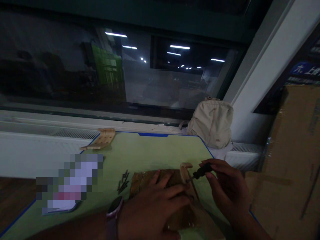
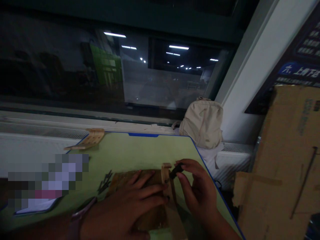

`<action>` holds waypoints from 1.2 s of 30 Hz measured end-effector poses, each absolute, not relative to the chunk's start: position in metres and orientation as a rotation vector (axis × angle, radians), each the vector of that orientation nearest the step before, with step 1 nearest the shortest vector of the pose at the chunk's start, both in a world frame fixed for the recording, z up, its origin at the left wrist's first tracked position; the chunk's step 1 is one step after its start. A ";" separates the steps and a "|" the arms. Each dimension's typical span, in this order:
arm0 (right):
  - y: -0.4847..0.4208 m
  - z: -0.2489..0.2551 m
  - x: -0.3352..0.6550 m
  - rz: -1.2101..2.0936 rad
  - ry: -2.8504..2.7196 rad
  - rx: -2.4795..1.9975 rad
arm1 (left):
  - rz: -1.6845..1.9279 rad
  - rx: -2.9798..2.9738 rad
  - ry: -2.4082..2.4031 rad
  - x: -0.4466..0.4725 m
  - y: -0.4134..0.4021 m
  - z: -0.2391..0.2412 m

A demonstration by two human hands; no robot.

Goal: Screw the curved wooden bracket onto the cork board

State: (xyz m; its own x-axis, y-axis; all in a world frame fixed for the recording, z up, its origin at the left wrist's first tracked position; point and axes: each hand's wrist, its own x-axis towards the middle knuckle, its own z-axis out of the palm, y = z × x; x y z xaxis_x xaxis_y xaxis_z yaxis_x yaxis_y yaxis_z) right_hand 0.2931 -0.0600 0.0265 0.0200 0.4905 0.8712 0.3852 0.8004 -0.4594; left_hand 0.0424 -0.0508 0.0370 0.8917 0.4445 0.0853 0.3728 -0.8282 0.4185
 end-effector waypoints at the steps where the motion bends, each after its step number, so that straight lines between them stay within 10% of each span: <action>1: -0.060 0.026 0.293 0.092 -1.593 -0.707 | 0.256 2.664 0.602 0.042 -0.051 0.036; 36: -0.053 0.022 0.284 0.150 -1.521 -0.711 | 0.082 2.617 0.662 0.049 -0.054 0.054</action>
State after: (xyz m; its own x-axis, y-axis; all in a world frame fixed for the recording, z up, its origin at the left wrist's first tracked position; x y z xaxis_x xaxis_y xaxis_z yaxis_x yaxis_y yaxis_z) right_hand 0.2843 -0.0531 0.0225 0.0837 0.5122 0.8548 0.3358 0.7931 -0.5082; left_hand 0.0489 -0.0536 0.0540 0.8839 0.4652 -0.0482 0.4391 -0.7901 0.4276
